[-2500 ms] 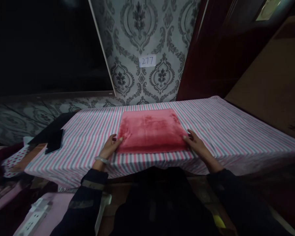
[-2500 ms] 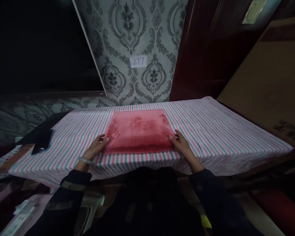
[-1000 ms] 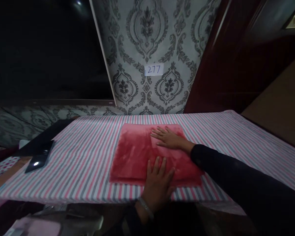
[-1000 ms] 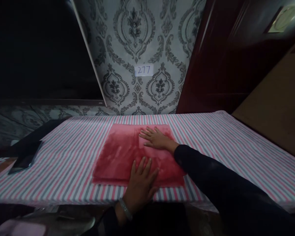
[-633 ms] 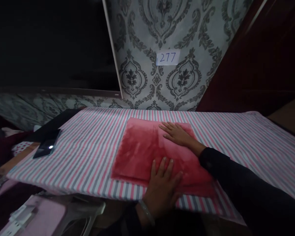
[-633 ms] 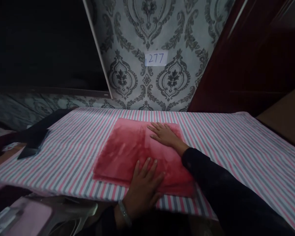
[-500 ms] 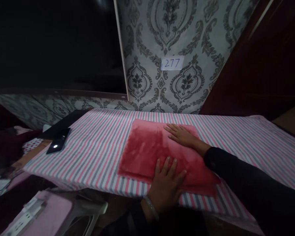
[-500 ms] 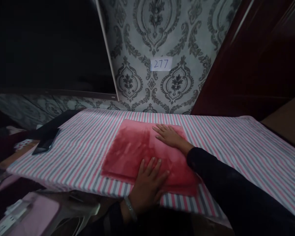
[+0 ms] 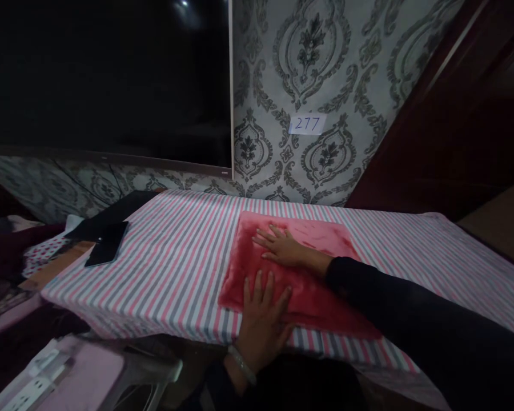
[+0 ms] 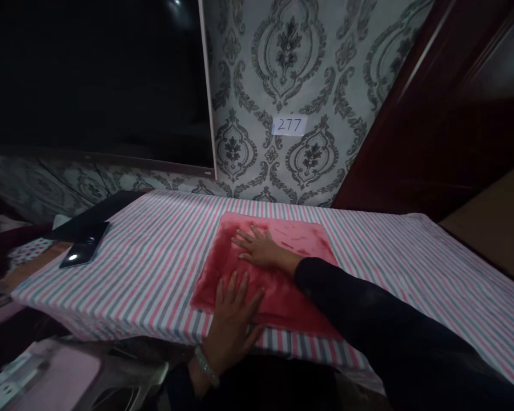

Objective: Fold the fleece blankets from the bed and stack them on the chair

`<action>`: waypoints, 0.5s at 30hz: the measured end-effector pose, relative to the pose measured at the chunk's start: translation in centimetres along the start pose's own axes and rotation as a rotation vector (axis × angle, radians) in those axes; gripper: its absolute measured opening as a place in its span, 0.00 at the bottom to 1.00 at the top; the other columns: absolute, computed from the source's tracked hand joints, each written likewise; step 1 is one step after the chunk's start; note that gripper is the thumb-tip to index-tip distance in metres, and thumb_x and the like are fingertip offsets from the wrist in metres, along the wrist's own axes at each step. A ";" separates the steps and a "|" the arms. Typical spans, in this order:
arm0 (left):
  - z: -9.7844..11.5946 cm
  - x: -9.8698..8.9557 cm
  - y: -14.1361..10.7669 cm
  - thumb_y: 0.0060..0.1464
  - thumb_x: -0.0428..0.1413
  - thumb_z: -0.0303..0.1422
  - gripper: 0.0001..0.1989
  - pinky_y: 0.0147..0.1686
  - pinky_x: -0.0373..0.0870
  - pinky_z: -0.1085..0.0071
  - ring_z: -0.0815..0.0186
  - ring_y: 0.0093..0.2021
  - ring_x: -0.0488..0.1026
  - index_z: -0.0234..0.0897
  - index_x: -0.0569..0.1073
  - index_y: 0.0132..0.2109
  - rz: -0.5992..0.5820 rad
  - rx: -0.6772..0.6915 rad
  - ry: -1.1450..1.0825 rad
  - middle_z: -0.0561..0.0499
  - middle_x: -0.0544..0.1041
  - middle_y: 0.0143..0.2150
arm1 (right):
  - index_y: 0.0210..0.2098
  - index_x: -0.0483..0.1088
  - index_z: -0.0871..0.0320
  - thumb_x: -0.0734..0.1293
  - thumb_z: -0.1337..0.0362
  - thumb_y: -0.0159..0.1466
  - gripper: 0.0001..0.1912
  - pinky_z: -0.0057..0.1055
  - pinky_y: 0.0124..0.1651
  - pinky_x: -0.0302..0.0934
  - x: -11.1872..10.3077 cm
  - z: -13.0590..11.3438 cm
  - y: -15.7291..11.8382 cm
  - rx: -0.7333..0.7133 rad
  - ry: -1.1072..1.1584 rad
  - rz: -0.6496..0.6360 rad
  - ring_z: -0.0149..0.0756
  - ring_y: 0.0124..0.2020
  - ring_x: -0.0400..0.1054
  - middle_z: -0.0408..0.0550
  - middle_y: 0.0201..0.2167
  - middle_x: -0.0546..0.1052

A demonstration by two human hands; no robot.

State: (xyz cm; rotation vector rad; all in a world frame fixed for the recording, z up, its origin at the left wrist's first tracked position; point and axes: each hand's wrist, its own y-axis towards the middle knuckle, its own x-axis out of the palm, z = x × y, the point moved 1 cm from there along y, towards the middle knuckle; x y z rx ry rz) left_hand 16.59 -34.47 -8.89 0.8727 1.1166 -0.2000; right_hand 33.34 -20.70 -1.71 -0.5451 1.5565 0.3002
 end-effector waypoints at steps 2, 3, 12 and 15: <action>0.0 0.5 -0.4 0.56 0.62 0.43 0.39 0.68 0.45 0.33 0.38 0.75 0.46 0.52 0.60 0.72 -0.018 -0.011 -0.015 0.42 0.51 0.77 | 0.76 0.42 0.42 0.55 0.42 0.74 0.36 0.78 0.65 0.40 0.3 0.8 2.0 0.061 -0.011 0.009 0.67 0.75 0.28 0.47 0.77 0.40; 0.0 0.6 -0.4 0.56 0.62 0.43 0.40 0.68 0.45 0.33 0.38 0.75 0.45 0.52 0.59 0.72 -0.022 -0.011 -0.022 0.42 0.50 0.77 | 0.76 0.41 0.41 0.54 0.42 0.74 0.36 0.77 0.66 0.39 0.3 1.3 2.8 0.078 -0.005 0.014 0.66 0.75 0.29 0.45 0.77 0.39; 0.0 0.1 -0.3 0.57 0.60 0.44 0.39 0.68 0.44 0.33 0.39 0.76 0.43 0.52 0.58 0.73 -0.061 -0.017 -0.040 0.42 0.48 0.78 | 0.76 0.45 0.43 0.47 0.44 0.75 0.33 0.67 0.67 0.49 1.3 4.3 8.1 0.244 0.116 0.088 0.58 0.72 0.49 0.49 0.76 0.50; 0.0 0.2 -0.4 0.57 0.60 0.43 0.39 0.69 0.43 0.34 0.39 0.76 0.43 0.51 0.58 0.73 -0.057 -0.010 -0.025 0.42 0.48 0.78 | 0.76 0.46 0.45 0.46 0.44 0.75 0.33 0.64 0.68 0.50 1.7 4.3 8.2 0.254 0.101 0.129 0.55 0.72 0.51 0.50 0.75 0.52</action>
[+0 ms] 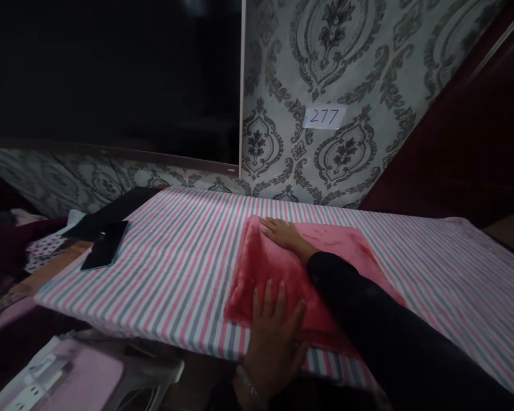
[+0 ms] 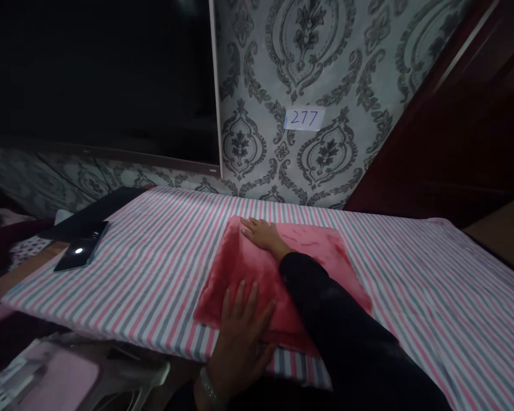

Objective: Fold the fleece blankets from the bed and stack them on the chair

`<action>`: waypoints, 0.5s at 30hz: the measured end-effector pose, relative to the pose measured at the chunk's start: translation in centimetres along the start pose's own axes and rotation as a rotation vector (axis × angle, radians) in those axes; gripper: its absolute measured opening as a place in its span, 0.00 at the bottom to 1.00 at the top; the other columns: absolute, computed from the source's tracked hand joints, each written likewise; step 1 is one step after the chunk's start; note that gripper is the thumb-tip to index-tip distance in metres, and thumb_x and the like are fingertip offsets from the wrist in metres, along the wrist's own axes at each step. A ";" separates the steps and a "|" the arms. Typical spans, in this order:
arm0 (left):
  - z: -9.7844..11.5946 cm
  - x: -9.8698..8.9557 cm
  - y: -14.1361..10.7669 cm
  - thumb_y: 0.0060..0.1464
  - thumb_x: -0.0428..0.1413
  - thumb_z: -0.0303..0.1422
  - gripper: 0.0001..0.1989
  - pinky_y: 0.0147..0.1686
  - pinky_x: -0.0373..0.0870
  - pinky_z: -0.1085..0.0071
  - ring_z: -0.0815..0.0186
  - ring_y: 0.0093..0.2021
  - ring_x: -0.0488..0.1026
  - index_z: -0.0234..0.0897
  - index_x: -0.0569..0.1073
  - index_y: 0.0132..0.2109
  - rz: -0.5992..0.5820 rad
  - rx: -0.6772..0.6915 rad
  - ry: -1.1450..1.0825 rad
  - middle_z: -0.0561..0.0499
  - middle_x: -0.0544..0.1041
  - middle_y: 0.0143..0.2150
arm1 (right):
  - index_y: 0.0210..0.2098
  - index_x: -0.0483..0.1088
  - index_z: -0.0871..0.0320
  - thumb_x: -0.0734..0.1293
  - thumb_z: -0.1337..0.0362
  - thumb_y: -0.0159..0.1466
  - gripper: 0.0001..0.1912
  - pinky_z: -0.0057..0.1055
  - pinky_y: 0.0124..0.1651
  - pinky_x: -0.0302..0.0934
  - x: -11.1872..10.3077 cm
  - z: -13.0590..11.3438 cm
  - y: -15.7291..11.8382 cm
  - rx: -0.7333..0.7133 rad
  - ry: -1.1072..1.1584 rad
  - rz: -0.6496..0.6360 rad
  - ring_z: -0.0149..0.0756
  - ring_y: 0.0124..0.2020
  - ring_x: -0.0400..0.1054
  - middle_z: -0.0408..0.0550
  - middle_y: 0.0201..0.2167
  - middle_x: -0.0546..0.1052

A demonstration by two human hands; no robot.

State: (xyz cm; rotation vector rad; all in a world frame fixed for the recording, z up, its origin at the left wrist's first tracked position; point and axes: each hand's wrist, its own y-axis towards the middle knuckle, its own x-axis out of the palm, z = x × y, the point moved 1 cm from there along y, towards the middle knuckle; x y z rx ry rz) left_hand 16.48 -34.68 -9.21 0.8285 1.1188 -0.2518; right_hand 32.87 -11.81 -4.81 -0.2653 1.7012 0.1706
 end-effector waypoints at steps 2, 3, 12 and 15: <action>0.0 0.1 0.0 0.57 0.60 0.43 0.39 0.69 0.42 0.34 0.39 0.76 0.43 0.51 0.58 0.73 0.012 0.002 0.009 0.43 0.49 0.78 | 0.76 0.45 0.44 0.46 0.45 0.75 0.33 0.65 0.68 0.50 -0.1 -0.2 -0.1 0.001 -0.003 0.002 0.55 0.72 0.50 0.50 0.75 0.51; 0.0 0.1 0.0 0.57 0.60 0.44 0.39 0.69 0.43 0.34 0.39 0.76 0.44 0.52 0.58 0.73 0.015 0.002 0.012 0.43 0.50 0.78 | 0.76 0.45 0.44 0.46 0.45 0.75 0.33 0.66 0.68 0.48 -0.3 -0.4 -0.2 0.007 -0.004 0.000 0.55 0.73 0.49 0.50 0.76 0.50; -1.2 -2.4 0.0 0.60 0.56 0.39 0.32 0.71 0.39 0.36 0.46 0.74 0.53 0.41 0.64 0.70 0.115 0.018 0.035 0.41 0.63 0.72 | 0.75 0.49 0.54 0.47 0.53 0.76 0.31 0.61 0.72 0.40 -2.2 -5.9 -5.4 0.075 0.016 0.113 0.51 0.76 0.40 0.55 0.76 0.47; -2.7 -2.8 -0.4 0.58 0.58 0.40 0.31 0.70 0.38 0.33 0.43 0.74 0.52 0.40 0.67 0.68 0.149 -0.033 0.066 0.39 0.62 0.72 | 0.76 0.48 0.52 0.51 0.50 0.76 0.32 0.60 0.73 0.38 -1.4 -7.6 -7.6 -0.103 -0.009 0.050 0.51 0.76 0.38 0.54 0.76 0.46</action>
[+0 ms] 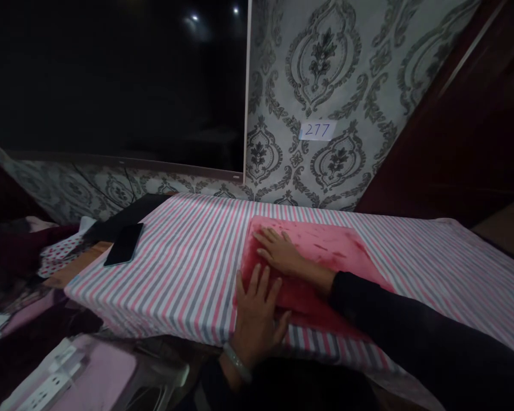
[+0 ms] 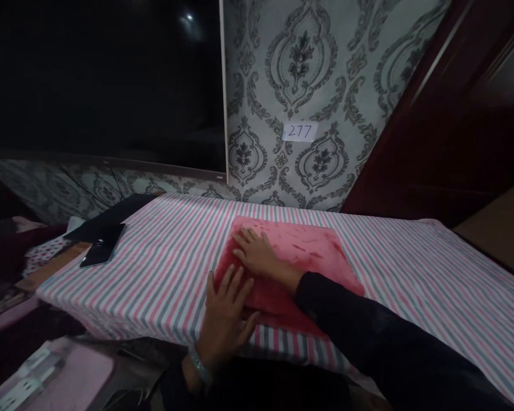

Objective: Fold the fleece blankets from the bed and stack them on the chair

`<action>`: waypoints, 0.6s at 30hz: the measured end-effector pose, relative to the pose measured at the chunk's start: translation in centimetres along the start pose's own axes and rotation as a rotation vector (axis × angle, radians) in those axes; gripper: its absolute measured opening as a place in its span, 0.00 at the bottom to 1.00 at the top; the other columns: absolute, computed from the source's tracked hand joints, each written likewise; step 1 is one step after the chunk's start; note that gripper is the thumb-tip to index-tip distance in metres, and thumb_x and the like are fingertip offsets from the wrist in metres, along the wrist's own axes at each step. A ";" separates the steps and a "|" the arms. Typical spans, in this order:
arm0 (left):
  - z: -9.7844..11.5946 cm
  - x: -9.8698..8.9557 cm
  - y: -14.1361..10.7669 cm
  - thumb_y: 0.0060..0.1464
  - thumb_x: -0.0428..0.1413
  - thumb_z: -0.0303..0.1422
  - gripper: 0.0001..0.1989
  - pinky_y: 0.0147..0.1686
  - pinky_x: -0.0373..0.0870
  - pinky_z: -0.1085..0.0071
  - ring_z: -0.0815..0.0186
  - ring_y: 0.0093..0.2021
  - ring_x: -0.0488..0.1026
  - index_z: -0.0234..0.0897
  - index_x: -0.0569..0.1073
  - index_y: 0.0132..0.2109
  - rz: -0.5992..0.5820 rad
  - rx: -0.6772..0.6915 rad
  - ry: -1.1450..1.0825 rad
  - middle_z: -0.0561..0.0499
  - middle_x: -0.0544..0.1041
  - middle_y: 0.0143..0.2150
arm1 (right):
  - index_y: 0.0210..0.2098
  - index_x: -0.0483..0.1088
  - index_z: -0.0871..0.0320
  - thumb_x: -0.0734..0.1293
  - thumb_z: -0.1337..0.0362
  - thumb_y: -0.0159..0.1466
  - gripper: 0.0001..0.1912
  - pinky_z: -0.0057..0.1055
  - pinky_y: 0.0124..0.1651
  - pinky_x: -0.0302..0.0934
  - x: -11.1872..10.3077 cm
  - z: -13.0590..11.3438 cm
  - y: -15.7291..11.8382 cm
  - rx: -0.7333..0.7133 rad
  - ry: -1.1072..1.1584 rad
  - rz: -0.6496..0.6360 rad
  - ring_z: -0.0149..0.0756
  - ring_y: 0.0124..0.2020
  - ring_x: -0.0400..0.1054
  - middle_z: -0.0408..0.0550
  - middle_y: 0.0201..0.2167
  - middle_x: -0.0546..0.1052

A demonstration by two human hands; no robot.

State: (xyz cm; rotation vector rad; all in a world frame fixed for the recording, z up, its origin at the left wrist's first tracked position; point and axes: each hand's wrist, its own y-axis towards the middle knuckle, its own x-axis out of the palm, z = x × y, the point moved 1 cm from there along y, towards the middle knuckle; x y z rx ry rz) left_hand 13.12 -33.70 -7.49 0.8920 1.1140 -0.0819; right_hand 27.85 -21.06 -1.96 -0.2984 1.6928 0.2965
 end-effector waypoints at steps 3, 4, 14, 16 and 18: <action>-1.1 0.7 -0.9 0.55 0.61 0.42 0.38 0.66 0.48 0.32 0.37 0.75 0.46 0.43 0.63 0.71 -0.023 -0.031 0.018 0.36 0.54 0.75 | 0.76 0.47 0.52 0.55 0.45 0.74 0.36 0.65 0.71 0.39 0.9 -0.4 0.7 -0.098 -0.031 -0.099 0.54 0.76 0.37 0.56 0.76 0.45; -1.3 1.0 -1.3 0.55 0.62 0.42 0.39 0.65 0.51 0.33 0.36 0.75 0.45 0.45 0.61 0.72 -0.034 -0.038 0.018 0.36 0.53 0.76 | 0.76 0.47 0.52 0.55 0.43 0.73 0.37 0.67 0.70 0.38 1.2 -0.3 1.7 -0.107 -0.041 -0.104 0.55 0.76 0.36 0.56 0.76 0.45; -1.6 1.2 -1.6 0.57 0.59 0.38 0.40 0.67 0.51 0.35 0.41 0.77 0.41 0.49 0.55 0.74 -0.073 -0.046 -0.028 0.44 0.46 0.78 | 0.74 0.52 0.55 0.52 0.46 0.75 0.34 0.59 0.72 0.42 2.3 2.0 11.4 0.018 0.006 -0.048 0.53 0.75 0.45 0.57 0.75 0.49; -1.7 1.2 -1.5 0.57 0.59 0.38 0.41 0.67 0.50 0.36 0.42 0.77 0.41 0.48 0.55 0.74 -0.071 -0.038 -0.037 0.44 0.46 0.78 | 0.74 0.53 0.54 0.52 0.47 0.75 0.33 0.58 0.71 0.44 2.5 2.2 11.6 0.027 0.038 -0.036 0.52 0.74 0.45 0.57 0.75 0.49; -1.7 1.3 -1.5 0.57 0.58 0.37 0.41 0.68 0.49 0.35 0.42 0.77 0.41 0.49 0.54 0.74 -0.062 -0.035 -0.035 0.44 0.47 0.78 | 0.73 0.54 0.53 0.51 0.47 0.75 0.32 0.57 0.72 0.44 2.6 2.4 11.6 0.029 0.061 -0.028 0.50 0.75 0.44 0.55 0.76 0.49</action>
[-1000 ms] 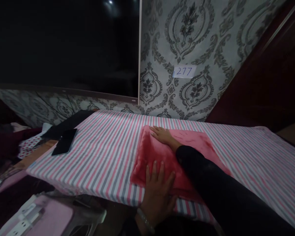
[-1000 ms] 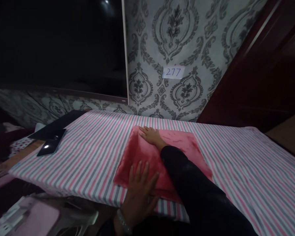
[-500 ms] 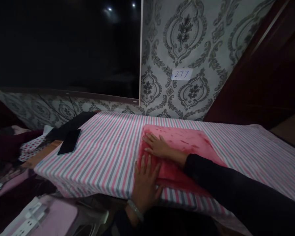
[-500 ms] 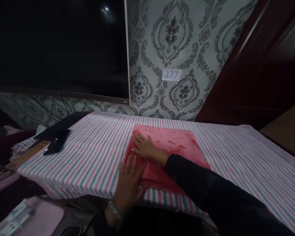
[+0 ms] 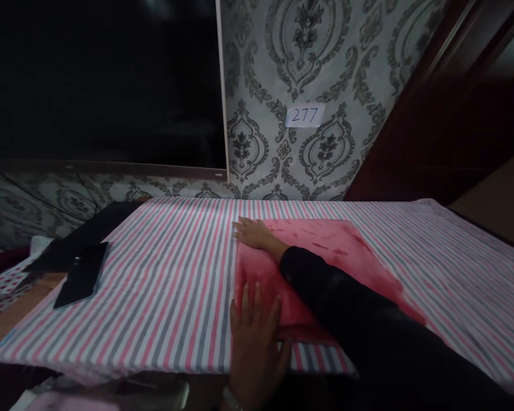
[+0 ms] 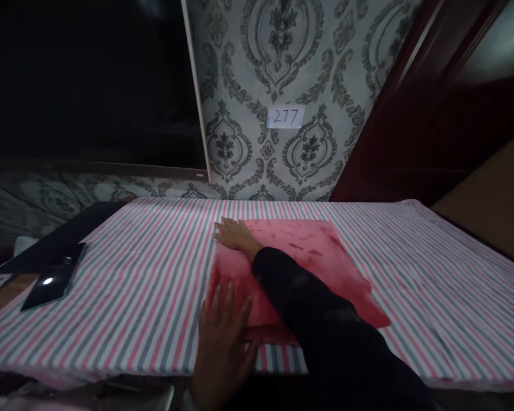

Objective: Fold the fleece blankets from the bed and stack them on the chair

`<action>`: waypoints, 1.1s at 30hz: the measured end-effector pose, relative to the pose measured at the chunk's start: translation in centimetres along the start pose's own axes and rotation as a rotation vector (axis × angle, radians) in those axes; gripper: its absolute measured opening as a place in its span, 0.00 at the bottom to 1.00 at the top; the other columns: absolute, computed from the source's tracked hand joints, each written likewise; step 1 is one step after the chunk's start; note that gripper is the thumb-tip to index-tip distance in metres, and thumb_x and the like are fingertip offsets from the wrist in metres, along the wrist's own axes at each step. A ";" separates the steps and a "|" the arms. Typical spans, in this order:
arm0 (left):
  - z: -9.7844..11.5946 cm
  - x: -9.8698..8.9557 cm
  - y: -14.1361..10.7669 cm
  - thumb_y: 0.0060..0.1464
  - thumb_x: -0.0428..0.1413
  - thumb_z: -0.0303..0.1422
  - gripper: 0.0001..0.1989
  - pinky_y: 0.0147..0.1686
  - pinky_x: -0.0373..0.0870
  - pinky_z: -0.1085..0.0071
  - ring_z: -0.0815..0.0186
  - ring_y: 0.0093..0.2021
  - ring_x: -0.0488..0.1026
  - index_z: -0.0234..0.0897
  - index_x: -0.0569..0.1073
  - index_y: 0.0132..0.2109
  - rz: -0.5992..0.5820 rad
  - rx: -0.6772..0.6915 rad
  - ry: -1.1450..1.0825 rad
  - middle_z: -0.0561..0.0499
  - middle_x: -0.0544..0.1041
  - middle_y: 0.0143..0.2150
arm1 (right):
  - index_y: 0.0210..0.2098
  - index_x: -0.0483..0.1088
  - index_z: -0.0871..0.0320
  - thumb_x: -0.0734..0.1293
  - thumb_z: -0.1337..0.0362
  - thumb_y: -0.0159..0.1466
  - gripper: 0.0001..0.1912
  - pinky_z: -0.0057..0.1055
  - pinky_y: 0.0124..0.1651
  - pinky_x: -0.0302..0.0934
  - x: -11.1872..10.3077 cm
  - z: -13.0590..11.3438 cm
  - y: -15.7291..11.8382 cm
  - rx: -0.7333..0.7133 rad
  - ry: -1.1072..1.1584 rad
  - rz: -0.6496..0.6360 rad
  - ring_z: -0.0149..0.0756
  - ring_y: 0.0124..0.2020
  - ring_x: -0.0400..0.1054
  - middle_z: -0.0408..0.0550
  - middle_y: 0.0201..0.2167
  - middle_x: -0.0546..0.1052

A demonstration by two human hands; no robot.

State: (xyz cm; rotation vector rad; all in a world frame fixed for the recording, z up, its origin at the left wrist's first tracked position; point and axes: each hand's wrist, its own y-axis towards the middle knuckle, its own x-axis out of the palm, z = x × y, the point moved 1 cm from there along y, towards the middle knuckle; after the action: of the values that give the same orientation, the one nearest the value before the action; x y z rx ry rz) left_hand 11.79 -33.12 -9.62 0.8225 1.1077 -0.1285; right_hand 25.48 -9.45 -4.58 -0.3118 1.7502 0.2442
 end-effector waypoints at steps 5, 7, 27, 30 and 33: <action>0.0 0.0 0.2 0.56 0.59 0.36 0.40 0.68 0.49 0.37 0.43 0.77 0.41 0.49 0.57 0.74 0.032 -0.002 0.022 0.45 0.49 0.78 | 0.75 0.49 0.53 0.50 0.48 0.76 0.32 0.55 0.73 0.40 -1.7 -0.7 -0.7 0.010 0.037 0.012 0.48 0.76 0.41 0.55 0.76 0.45; -0.1 -0.1 0.3 0.57 0.59 0.37 0.38 0.68 0.50 0.38 0.43 0.77 0.43 0.49 0.60 0.72 0.041 0.002 0.021 0.44 0.50 0.78 | 0.76 0.48 0.53 0.51 0.50 0.77 0.31 0.56 0.73 0.38 -3.1 -1.4 -1.8 -0.003 0.031 0.015 0.49 0.76 0.37 0.55 0.77 0.43; 3.6 -5.1 10.2 0.69 0.44 0.41 0.28 0.72 0.49 0.45 0.54 0.73 0.57 0.42 0.60 0.72 -0.443 0.301 -0.119 0.44 0.64 0.72 | 0.72 0.56 0.48 0.58 0.53 0.75 0.28 0.68 0.70 0.39 -1.6 4.5 -29.9 0.150 -0.119 0.277 0.55 0.75 0.42 0.50 0.74 0.55; 7.7 -2.3 16.6 0.70 0.43 0.41 0.29 0.72 0.51 0.50 0.57 0.74 0.55 0.42 0.56 0.74 -0.697 0.509 -0.245 0.44 0.59 0.75 | 0.69 0.64 0.50 0.61 0.52 0.74 0.27 0.70 0.70 0.36 -0.8 4.9 -30.2 0.220 -0.106 0.304 0.60 0.74 0.45 0.53 0.71 0.62; 10.3 2.8 21.6 0.69 0.43 0.43 0.32 0.72 0.47 0.43 0.51 0.76 0.48 0.34 0.54 0.74 -0.803 0.551 -0.154 0.38 0.53 0.76 | 0.69 0.64 0.46 0.62 0.50 0.73 0.26 0.70 0.71 0.33 0.5 5.0 -30.2 0.211 -0.077 0.326 0.59 0.72 0.51 0.52 0.67 0.67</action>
State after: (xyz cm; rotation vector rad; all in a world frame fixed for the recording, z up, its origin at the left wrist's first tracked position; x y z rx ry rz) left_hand 31.04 -23.68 1.29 0.7823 1.2169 -1.1907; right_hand 40.22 -36.19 -5.87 0.1362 1.7278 0.2983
